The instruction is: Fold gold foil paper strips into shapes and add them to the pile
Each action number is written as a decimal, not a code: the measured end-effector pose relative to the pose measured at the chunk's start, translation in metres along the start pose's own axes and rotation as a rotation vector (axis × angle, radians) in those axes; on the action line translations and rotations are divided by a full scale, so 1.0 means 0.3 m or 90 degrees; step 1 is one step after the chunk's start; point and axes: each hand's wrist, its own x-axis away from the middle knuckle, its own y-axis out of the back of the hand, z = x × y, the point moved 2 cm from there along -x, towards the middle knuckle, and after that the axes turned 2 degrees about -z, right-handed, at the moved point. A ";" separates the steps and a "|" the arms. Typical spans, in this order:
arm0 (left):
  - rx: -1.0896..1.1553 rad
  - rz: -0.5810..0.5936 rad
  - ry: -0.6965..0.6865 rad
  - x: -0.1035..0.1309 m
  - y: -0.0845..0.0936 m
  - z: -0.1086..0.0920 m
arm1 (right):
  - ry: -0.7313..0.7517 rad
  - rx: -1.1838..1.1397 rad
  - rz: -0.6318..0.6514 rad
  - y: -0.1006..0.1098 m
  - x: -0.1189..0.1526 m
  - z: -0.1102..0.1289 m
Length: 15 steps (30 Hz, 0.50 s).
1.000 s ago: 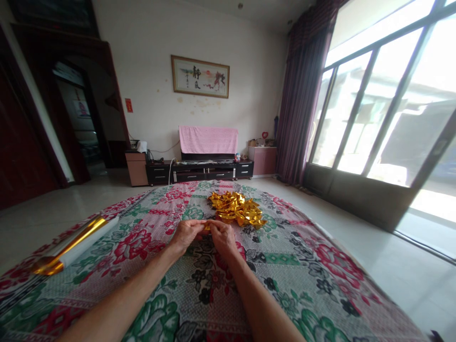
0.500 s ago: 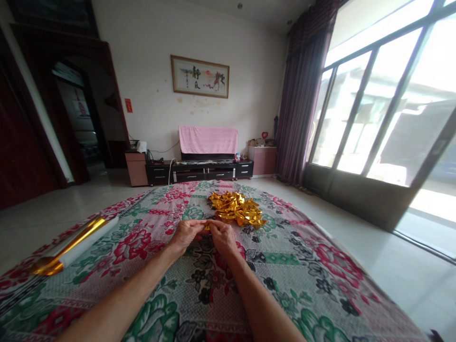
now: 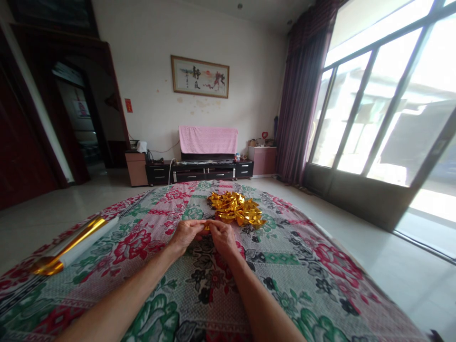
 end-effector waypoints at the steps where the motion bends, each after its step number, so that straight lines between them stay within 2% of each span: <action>1: 0.001 -0.001 0.001 0.001 0.000 -0.002 | 0.000 -0.003 -0.001 0.000 0.000 0.000; 15: 0.000 0.002 0.009 0.008 0.000 -0.010 | 0.010 -0.021 -0.004 -0.003 -0.003 -0.006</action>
